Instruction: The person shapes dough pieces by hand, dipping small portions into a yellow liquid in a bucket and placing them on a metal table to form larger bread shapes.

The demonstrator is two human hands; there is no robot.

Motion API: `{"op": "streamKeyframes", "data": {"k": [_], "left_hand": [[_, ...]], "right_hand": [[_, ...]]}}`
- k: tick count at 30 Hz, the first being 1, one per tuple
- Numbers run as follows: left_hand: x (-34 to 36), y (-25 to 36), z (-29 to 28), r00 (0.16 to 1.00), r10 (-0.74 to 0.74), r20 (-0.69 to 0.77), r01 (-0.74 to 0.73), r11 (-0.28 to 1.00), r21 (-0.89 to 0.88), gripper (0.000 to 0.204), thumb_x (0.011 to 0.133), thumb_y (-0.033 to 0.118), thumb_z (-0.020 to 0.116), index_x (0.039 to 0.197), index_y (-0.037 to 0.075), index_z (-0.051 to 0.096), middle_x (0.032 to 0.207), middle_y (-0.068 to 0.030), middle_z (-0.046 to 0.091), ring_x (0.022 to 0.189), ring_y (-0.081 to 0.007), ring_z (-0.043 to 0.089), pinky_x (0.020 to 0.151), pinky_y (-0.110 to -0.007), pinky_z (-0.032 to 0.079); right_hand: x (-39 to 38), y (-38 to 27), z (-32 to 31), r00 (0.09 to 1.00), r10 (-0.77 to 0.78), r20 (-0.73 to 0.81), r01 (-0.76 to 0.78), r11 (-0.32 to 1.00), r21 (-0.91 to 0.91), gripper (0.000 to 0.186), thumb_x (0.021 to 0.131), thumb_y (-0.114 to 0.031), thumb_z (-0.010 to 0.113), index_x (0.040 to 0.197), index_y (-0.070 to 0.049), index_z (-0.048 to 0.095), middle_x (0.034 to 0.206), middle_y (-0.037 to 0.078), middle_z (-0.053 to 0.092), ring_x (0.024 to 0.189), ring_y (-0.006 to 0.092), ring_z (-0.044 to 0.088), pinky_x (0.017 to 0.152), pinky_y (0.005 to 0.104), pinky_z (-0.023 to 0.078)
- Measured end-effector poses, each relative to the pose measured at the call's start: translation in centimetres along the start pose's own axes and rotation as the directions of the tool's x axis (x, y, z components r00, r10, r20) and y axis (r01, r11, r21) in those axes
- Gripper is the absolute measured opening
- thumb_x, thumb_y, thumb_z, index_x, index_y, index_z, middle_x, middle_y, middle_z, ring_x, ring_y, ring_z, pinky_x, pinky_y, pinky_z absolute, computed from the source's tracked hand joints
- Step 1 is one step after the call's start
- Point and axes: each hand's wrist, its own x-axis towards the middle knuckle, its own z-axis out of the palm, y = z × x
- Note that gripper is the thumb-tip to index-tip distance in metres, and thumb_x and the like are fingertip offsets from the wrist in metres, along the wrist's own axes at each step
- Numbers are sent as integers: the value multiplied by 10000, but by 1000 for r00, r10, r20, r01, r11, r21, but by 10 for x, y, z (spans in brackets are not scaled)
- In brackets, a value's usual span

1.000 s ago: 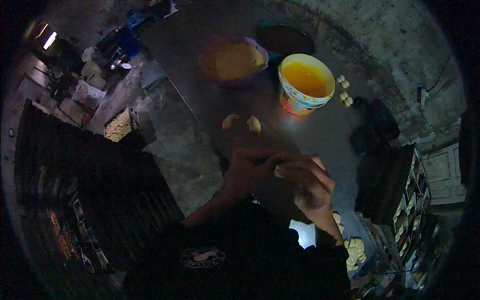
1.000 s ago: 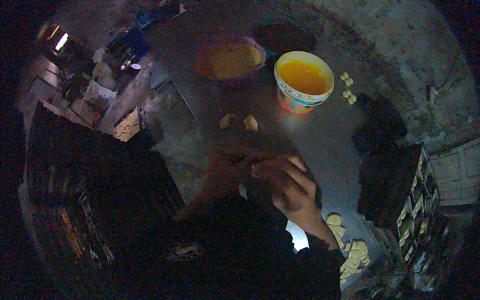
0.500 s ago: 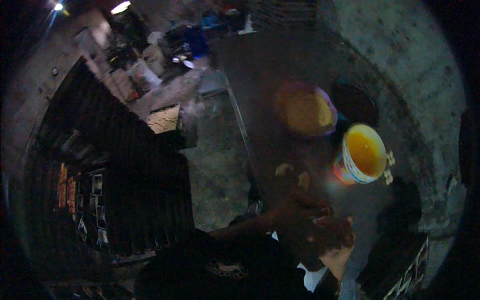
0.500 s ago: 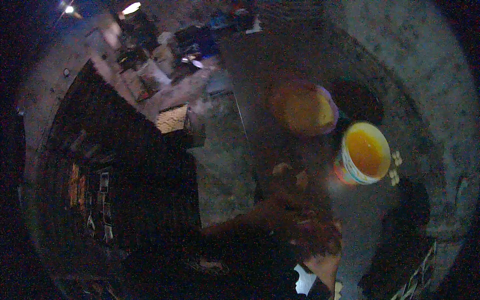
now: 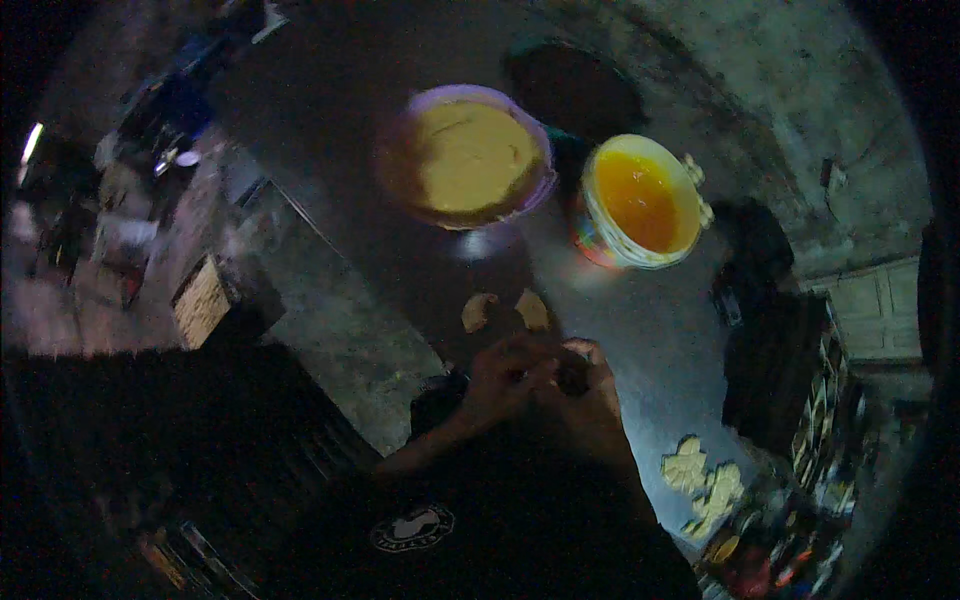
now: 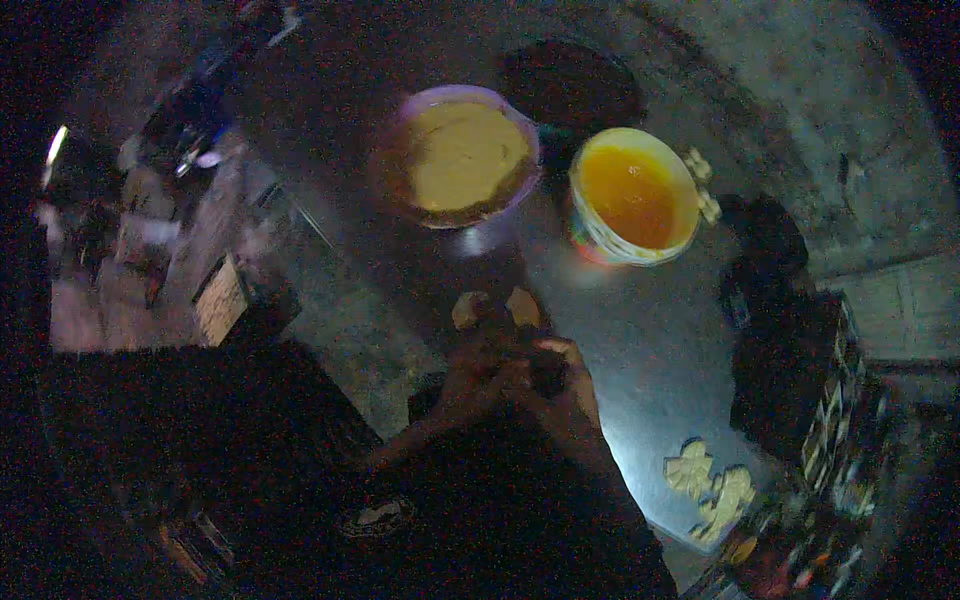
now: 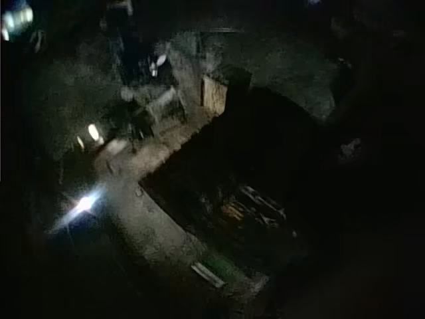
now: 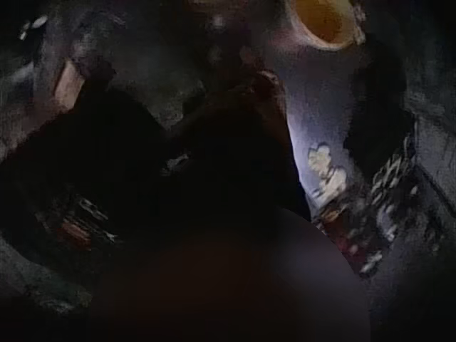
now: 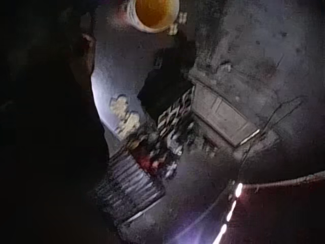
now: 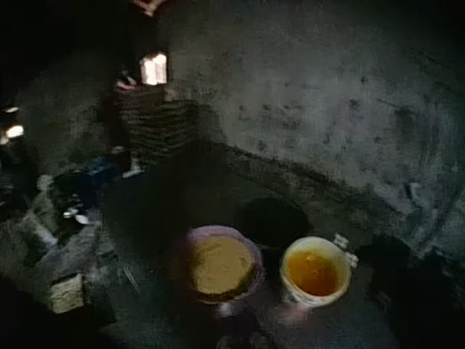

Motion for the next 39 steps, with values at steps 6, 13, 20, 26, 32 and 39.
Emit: {"op": "streamKeyframes", "data": {"k": [6, 13, 20, 26, 32, 39], "left_hand": [[31, -40, 5, 990, 144, 6, -133, 897, 422, 224, 887, 177, 621, 1080, 79, 680, 975, -133, 663, 947, -316, 618, 817, -424, 479], [103, -131, -30, 921, 217, 323, -382, 664, 643, 278, 931, 201, 563, 1184, 95, 609, 1126, -174, 642, 1120, -325, 554, 981, -411, 409], [116, -130, -36, 849, -146, 508, -61, 928, 368, 154, 931, 132, 593, 1070, 70, 573, 975, -82, 590, 947, -182, 592, 860, -330, 470], [34, -23, 12, 901, -245, 357, 111, 928, 355, 189, 885, 64, 663, 1053, 59, 576, 987, -46, 592, 957, -157, 588, 861, -313, 472], [-19, 0, 85, 852, -382, 357, 224, 884, 410, 176, 891, 33, 664, 1038, 49, 570, 993, -51, 587, 902, -151, 613, 793, -286, 509], [-16, 4, 187, 797, -181, 576, 64, 974, 217, 185, 894, 57, 670, 1047, 30, 569, 1025, -82, 584, 933, -164, 612, 758, -293, 524]], "right_hand": [[-33, 59, -18, 911, -32, -412, 75, 993, 87, 194, 934, -83, 639, 1094, -10, 557, 993, 95, 648, 883, 136, 612, 767, 263, 496], [4, 114, -25, 892, -108, -438, -57, 936, -347, 252, 829, -52, 702, 1072, -42, 637, 1072, 168, 653, 946, 330, 614, 791, 401, 490], [90, 149, 4, 886, -447, -125, 300, 757, -580, 253, 873, -200, 704, 1045, -60, 582, 1064, 145, 582, 1065, 345, 560, 906, 424, 453], [-8, 118, -25, 965, -99, -243, 203, 869, 451, 195, 863, -84, 733, 983, -86, 580, 1101, 9, 545, 1043, 128, 560, 873, 290, 466], [-107, 163, -114, 797, 201, -570, 256, 741, 620, 196, 844, -107, 755, 1022, -56, 691, 948, 57, 689, 903, 158, 635, 844, 295, 505], [-233, 114, -241, 441, -147, -885, 383, 923, 37, 165, 869, -40, 704, 1020, 10, 659, 1110, 98, 636, 944, 151, 609, 786, 266, 487]]}}
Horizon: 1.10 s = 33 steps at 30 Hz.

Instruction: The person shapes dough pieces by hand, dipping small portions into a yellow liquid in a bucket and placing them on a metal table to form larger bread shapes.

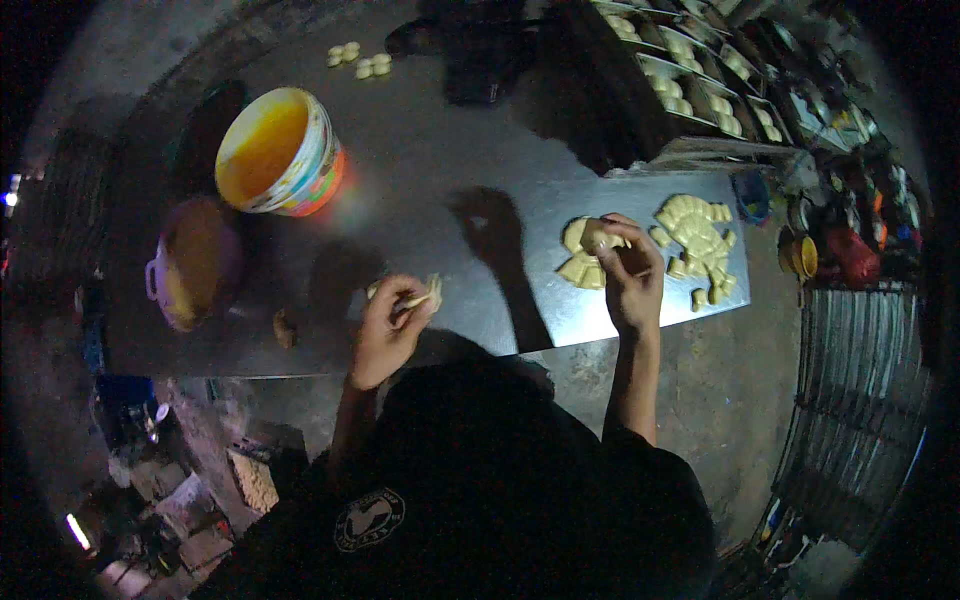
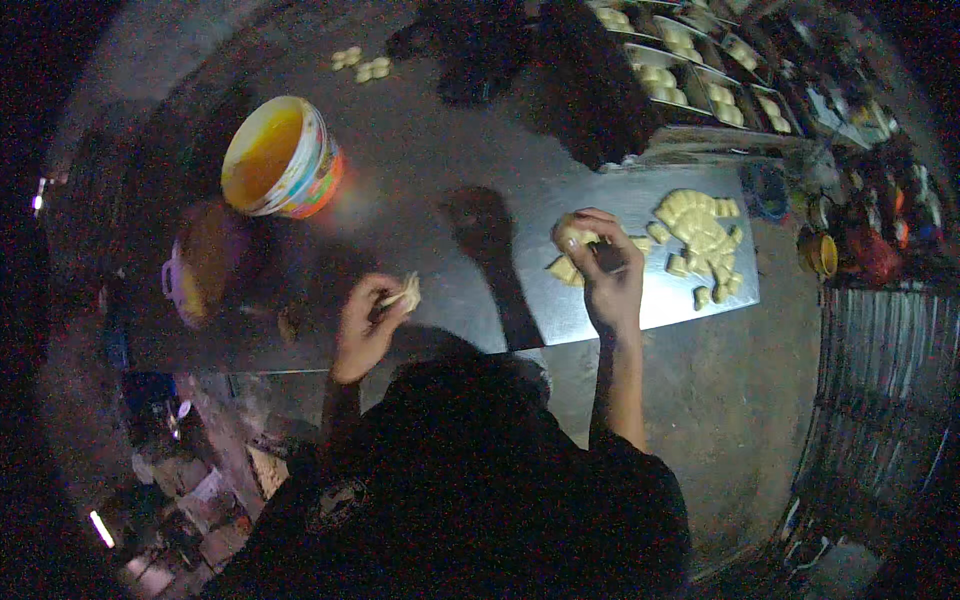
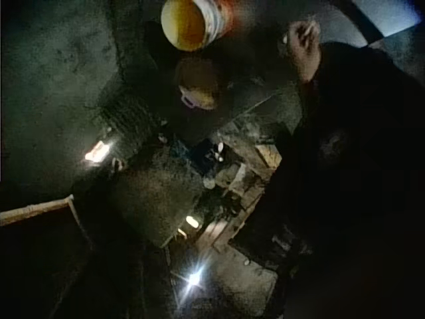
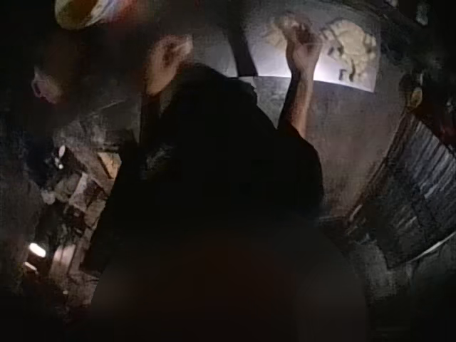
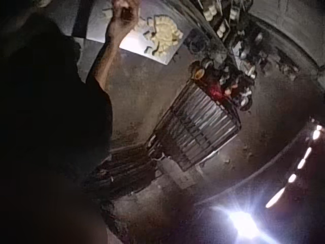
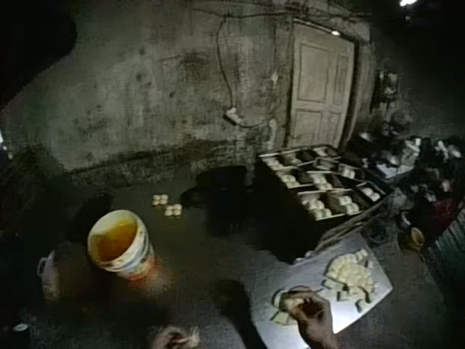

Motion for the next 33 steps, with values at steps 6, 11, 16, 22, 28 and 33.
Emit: {"op": "streamKeyframes", "data": {"k": [6, 11, 16, 22, 28, 33], "left_hand": [[35, 70, 72, 795, 606, 25, -601, 780, 175, 356, 815, 138, 743, 1151, 61, 654, 1191, -128, 626, 1125, -276, 591, 962, -382, 453], [23, 95, 66, 807, 577, -127, -581, 814, 2, 237, 782, 152, 784, 989, 57, 720, 1027, -92, 688, 972, -256, 649, 855, -367, 498], [7, 101, -10, 463, 872, -162, -786, 488, 379, 332, 837, 315, 736, 1061, 74, 693, 1069, -89, 656, 1000, -285, 627, 890, -444, 498], [27, 56, -83, 108, 804, -585, -974, -31, -222, 369, 909, 399, 671, 918, 37, 601, 906, -120, 661, 803, -226, 645, 743, -386, 550], [15, -11, -152, 524, 462, -716, -851, 301, -430, 523, 865, 275, 678, 1224, -10, 426, 1055, -166, 597, 936, -237, 619, 817, -366, 529], [0, -36, -207, 770, 97, -631, -505, 696, -510, 773, 861, 210, 727, 1464, 62, 268, 1298, -117, 445, 1171, -223, 491, 1019, -362, 408]], "right_hand": [[-29, -61, 13, 978, -77, 194, 63, 995, 77, 250, 802, 55, 721, 1043, 49, 654, 1098, 165, 660, 1016, 233, 622, 878, 348, 495], [-29, -47, 74, 921, -389, 30, 389, 921, 19, 208, 821, 14, 704, 1028, 26, 693, 1115, 194, 666, 1008, 282, 639, 852, 331, 525], [-43, -43, 152, 955, 186, 231, -263, 891, 369, 386, 864, -41, 695, 1227, 40, 592, 1029, 124, 677, 940, 172, 652, 784, 274, 529], [-73, -74, 279, 747, -6, 665, -197, 953, 230, 639, 853, -75, 711, 1426, -19, 434, 1153, 90, 633, 1093, 171, 595, 942, 290, 452], [-66, -67, 381, 513, 80, 855, -699, 617, 361, 752, 925, -162, 656, 1524, -75, 210, 1372, 152, 486, 1159, 210, 567, 954, 313, 466], [9, -22, 436, 569, 98, 816, -86, 994, -59, 441, 942, -147, 630, 1347, -49, 487, 1103, 127, 668, 923, 205, 665, 801, 324, 540]]}}
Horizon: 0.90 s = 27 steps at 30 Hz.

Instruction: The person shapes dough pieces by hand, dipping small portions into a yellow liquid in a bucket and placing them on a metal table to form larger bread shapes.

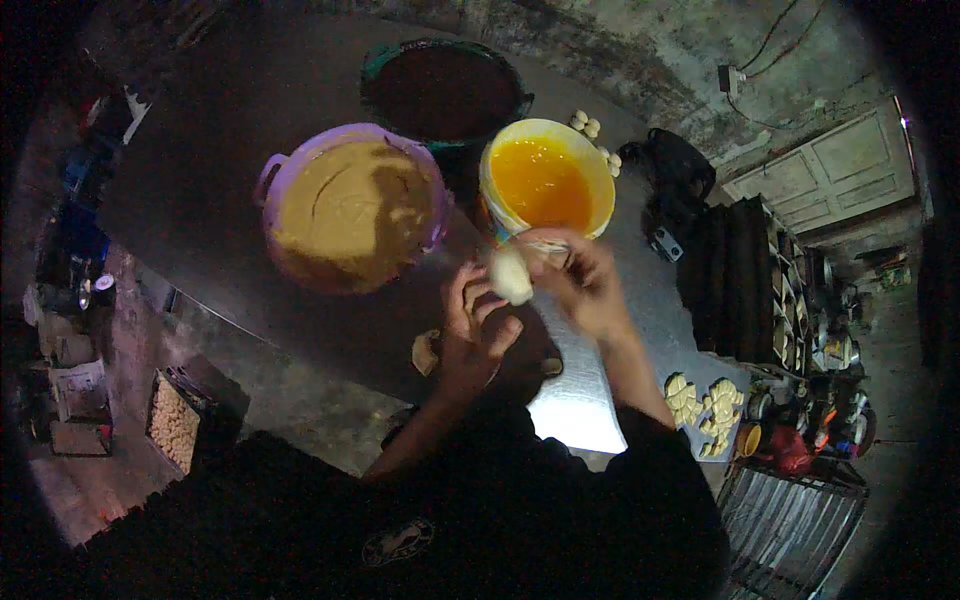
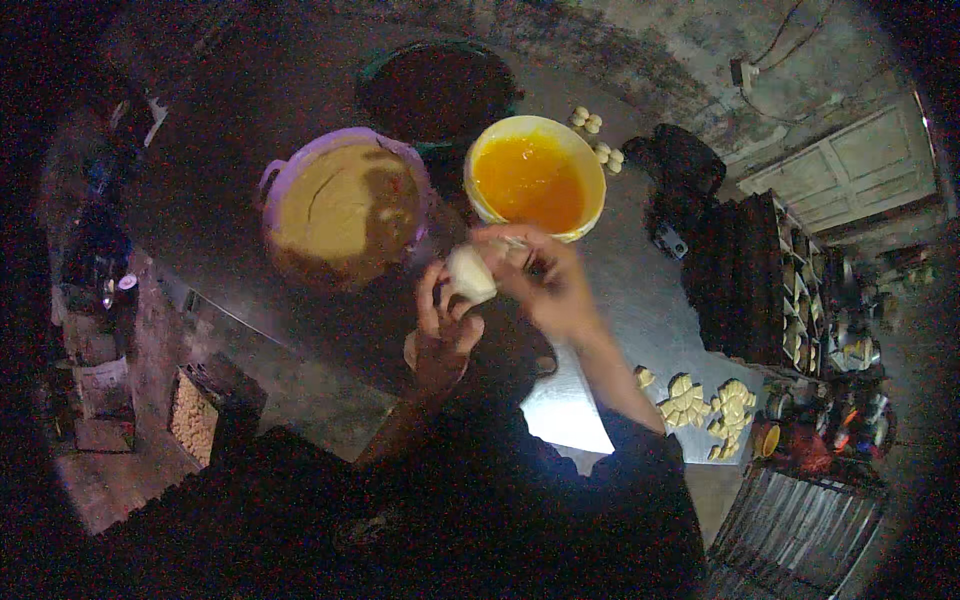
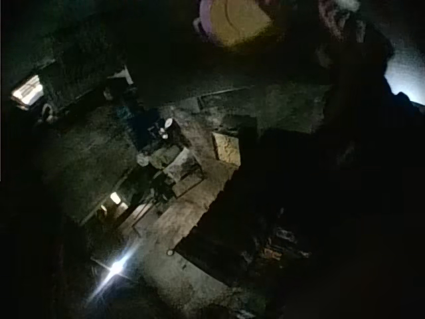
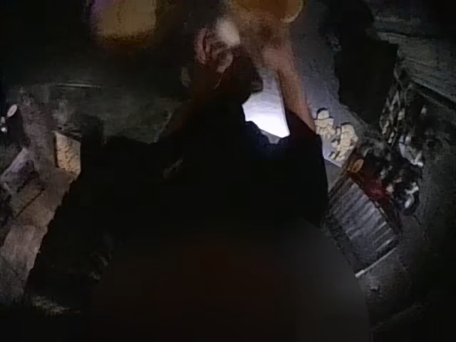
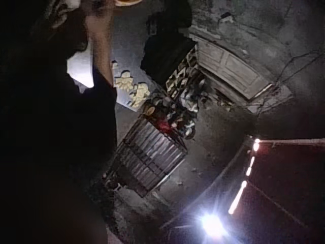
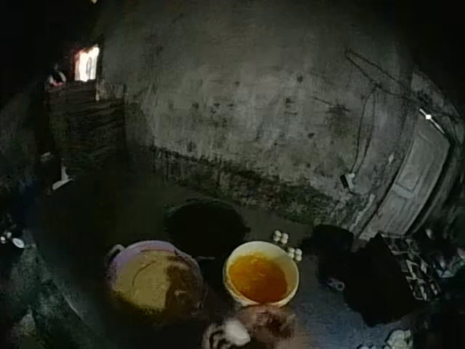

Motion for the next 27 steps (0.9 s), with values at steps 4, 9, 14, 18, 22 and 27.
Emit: {"op": "streamKeyframes", "data": {"k": [4, 9, 14, 18, 22, 27], "left_hand": [[8, 23, -36, 994, -113, 7, 108, 966, 236, 392, 959, 121, 592, 1335, 59, 497, 1038, -63, 588, 983, -134, 557, 883, -294, 460], [20, 29, -64, 984, -173, 44, 152, 942, 298, 207, 966, 115, 587, 1153, 38, 627, 891, -16, 608, 835, -91, 575, 767, -261, 471], [29, 39, -69, 985, -172, -20, 172, 960, 223, 203, 978, 137, 574, 1144, 30, 620, 886, -22, 611, 845, -93, 567, 766, -269, 470], [30, 45, -45, 977, -209, 36, 198, 960, 195, 274, 1004, 206, 538, 1214, 34, 577, 1022, -82, 620, 885, -134, 595, 817, -300, 479], [26, 55, -12, 916, -383, 122, 393, 917, -69, 432, 1024, 347, 466, 1317, 31, 489, 1249, -149, 549, 1096, -203, 573, 983, -376, 435], [4, 49, 36, 830, -427, 358, 553, 714, -430, 537, 1025, 434, 419, 1361, 16, 446, 1334, -129, 516, 1265, -238, 475, 1092, -420, 358]], "right_hand": [[97, 3, -33, 999, -16, 52, 54, 461, -886, 411, 1028, -312, 435, 1329, -41, 506, 1099, 194, 665, 955, 317, 668, 869, 395, 510], [124, 47, -27, 988, 151, 27, -43, 438, -898, 617, 1026, -526, 207, 1377, -85, 459, 1211, 309, 585, 1113, 500, 557, 992, 536, 417], [114, 17, -28, 921, 268, -282, -353, 880, -319, 543, 1026, -501, 374, 1350, -81, 488, 1184, 196, 604, 1081, 306, 602, 967, 402, 450], [78, 19, -22, 942, 151, -299, -214, 957, -193, 493, 1009, -477, 460, 1270, -70, 553, 1051, 82, 597, 959, 157, 576, 863, 299, 464], [13, -28, 16, 977, 172, -125, -130, 948, 290, 347, 1032, -221, 472, 1342, -66, 485, 1130, 93, 631, 1028, 153, 584, 915, 307, 466], [-54, -41, 6, 976, 58, -210, -19, 983, 184, 279, 981, -137, 571, 1238, -54, 501, 1017, 78, 678, 847, 148, 648, 739, 303, 548]]}}
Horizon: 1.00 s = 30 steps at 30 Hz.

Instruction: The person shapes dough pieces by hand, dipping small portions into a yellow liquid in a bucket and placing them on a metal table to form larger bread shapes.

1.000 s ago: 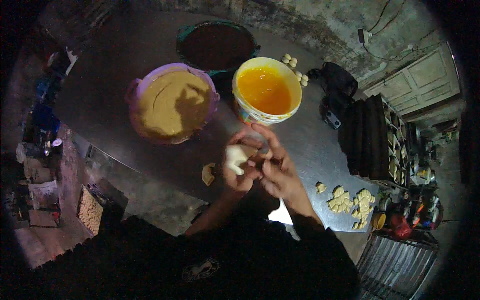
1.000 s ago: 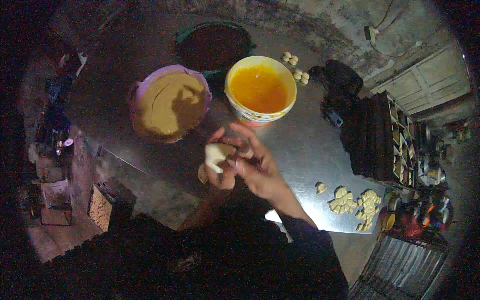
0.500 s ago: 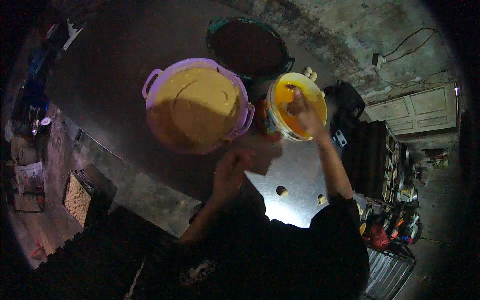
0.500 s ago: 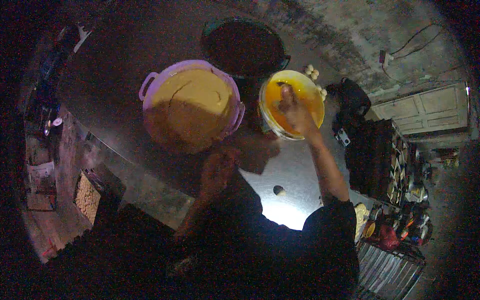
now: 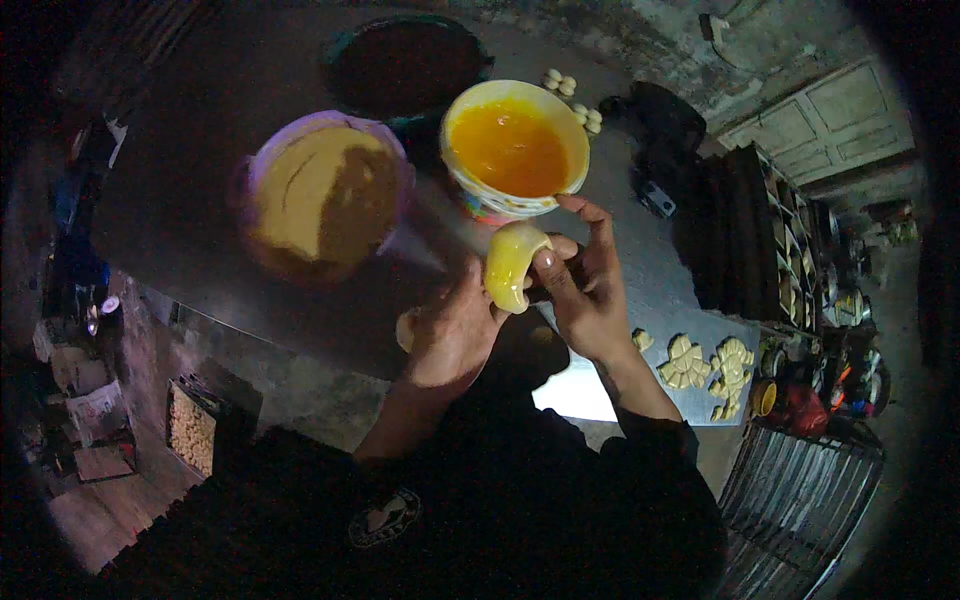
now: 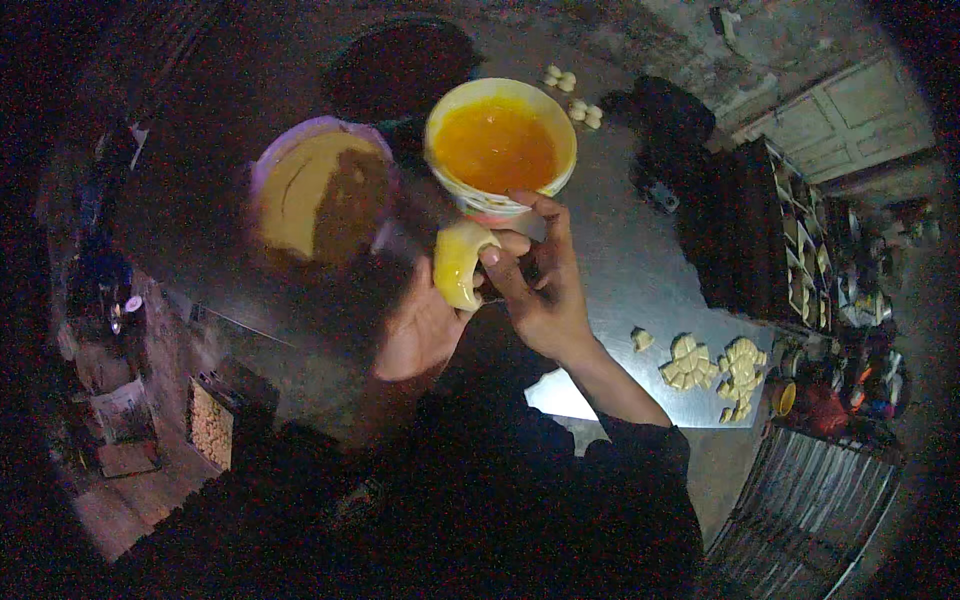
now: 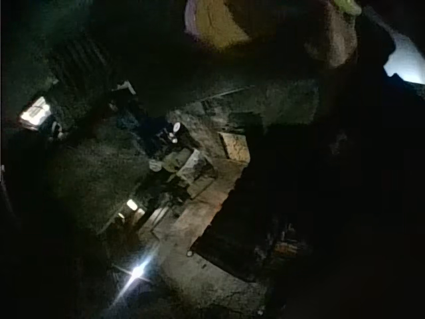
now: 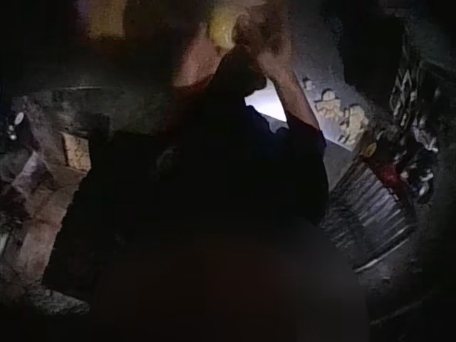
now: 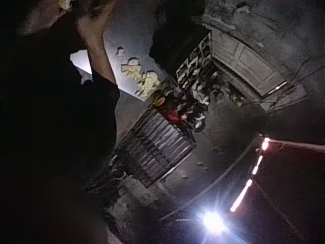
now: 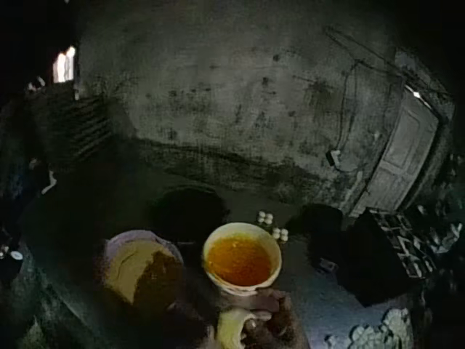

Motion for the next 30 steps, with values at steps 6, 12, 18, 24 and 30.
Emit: {"op": "streamKeyframes", "data": {"k": [6, 12, 18, 24, 30], "left_hand": [[-1, -71, 45, 981, -150, -119, 121, 968, -222, 444, 1028, 309, 464, 1355, 10, 444, 1332, -109, 518, 1223, -208, 507, 1072, -370, 410], [-6, -153, 99, 998, -53, -35, 60, 965, 255, 475, 944, 37, 597, 1389, -30, 446, 1363, -103, 506, 1270, -178, 475, 1076, -327, 401], [-8, -222, 123, 989, -45, 141, -34, 857, 513, 328, 937, -24, 566, 1264, 1, 592, 1407, -113, 486, 1273, -204, 476, 1080, -347, 384], [-12, -244, 164, 991, -80, -111, 114, 933, 342, 210, 988, 119, 551, 1129, 4, 658, 1278, -124, 599, 1035, -170, 627, 807, -307, 527], [-21, -238, 160, 938, 246, 246, -326, 376, 867, 169, 925, -33, 558, 982, -40, 716, 934, -103, 730, 817, -125, 674, 723, -253, 519]], "right_hand": [[-61, -18, -98, 998, -21, 60, 27, 994, -104, 244, 954, -109, 613, 1173, -7, 579, 1070, 93, 678, 1009, 160, 633, 860, 293, 517], [-127, -40, -176, 903, -387, 187, 398, 592, -701, 461, 803, 17, 716, 1243, -7, 581, 1238, 164, 594, 1108, 267, 626, 910, 349, 533], [-182, -29, -229, 876, -479, -54, 418, 812, -408, 268, 751, 52, 748, 1008, 12, 686, 1164, 165, 634, 1035, 306, 649, 815, 366, 560], [-213, -53, -246, 752, -590, 295, 566, 347, -748, 436, 656, -21, 803, 1075, -7, 683, 1185, 159, 627, 1030, 313, 631, 842, 382, 542], [-210, -64, -257, 719, -583, 379, 675, 454, -582, 271, 739, -51, 768, 994, -22, 680, 1023, 114, 680, 931, 267, 650, 746, 343, 529]]}}
